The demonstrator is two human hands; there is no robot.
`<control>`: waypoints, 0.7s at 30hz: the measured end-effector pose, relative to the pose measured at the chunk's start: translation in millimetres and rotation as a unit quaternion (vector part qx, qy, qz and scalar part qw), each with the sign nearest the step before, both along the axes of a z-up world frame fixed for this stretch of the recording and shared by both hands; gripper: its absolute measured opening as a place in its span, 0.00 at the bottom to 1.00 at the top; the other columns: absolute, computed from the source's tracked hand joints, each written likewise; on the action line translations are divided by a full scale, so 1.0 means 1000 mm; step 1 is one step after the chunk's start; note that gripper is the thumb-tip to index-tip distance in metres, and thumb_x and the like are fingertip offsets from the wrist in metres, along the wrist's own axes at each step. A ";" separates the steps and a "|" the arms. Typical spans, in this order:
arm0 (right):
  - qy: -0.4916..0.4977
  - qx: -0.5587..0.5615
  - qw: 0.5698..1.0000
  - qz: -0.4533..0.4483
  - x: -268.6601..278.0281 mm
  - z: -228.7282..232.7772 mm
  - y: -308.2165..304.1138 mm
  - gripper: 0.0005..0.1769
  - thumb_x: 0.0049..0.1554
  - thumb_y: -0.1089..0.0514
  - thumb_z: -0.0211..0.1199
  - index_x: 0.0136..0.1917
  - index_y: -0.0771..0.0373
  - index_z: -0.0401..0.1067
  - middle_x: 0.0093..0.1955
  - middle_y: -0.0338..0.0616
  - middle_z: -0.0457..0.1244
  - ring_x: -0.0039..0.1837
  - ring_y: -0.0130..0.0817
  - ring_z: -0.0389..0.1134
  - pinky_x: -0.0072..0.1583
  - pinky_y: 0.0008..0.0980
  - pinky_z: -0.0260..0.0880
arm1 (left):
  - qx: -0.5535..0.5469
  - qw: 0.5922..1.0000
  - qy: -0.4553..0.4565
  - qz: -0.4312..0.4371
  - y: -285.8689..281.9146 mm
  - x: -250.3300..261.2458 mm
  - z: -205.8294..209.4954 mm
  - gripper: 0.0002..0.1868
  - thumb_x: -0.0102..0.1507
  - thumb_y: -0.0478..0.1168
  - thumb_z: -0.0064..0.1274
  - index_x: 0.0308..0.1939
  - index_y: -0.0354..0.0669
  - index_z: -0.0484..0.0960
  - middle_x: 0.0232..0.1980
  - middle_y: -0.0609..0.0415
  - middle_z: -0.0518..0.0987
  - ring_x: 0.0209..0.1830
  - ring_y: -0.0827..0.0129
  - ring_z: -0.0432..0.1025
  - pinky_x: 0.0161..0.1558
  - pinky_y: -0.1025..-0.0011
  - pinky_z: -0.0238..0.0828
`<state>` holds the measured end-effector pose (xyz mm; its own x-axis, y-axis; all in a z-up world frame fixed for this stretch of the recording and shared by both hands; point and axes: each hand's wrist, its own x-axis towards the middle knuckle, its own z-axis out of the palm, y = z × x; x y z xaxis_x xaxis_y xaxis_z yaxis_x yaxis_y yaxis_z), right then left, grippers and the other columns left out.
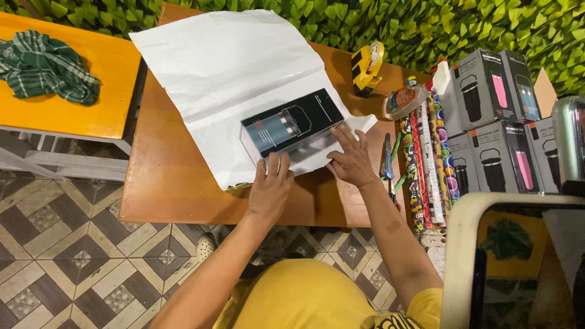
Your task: The person cuts a sheet of colorful wrapping paper with scissors, places a rectangular box on the paper, and wraps it by folding the paper around the box. They secure the paper with tape and smooth the edges to complete the wrapping.
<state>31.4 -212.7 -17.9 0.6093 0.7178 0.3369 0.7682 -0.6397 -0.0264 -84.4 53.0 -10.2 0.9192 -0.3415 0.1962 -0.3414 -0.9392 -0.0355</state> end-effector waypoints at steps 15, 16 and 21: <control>0.070 -0.020 0.995 0.068 0.020 0.063 0.019 0.04 0.55 0.58 0.66 0.43 0.57 0.73 0.57 0.36 0.69 0.62 0.36 0.67 0.71 0.48 0.55 | -0.233 0.972 0.011 -0.037 0.034 0.023 0.015 0.07 0.55 0.31 0.52 0.37 0.41 0.77 0.43 0.47 0.81 0.50 0.53 0.77 0.55 0.60 0.73; 0.077 -0.013 0.994 0.070 0.020 0.063 0.019 0.03 0.55 0.59 0.66 0.43 0.57 0.73 0.55 0.35 0.70 0.60 0.36 0.68 0.70 0.47 0.55 | -0.255 0.966 0.026 -0.039 0.036 0.026 0.016 0.06 0.55 0.30 0.52 0.36 0.41 0.77 0.40 0.47 0.81 0.45 0.53 0.78 0.52 0.60 0.74; 0.154 0.016 0.987 0.046 0.026 0.064 0.020 0.03 0.55 0.59 0.66 0.43 0.58 0.74 0.51 0.36 0.71 0.56 0.37 0.70 0.65 0.41 0.62 | -0.261 0.958 0.116 0.003 0.048 0.048 0.022 0.06 0.59 0.31 0.50 0.39 0.39 0.79 0.33 0.40 0.81 0.36 0.44 0.78 0.40 0.51 0.74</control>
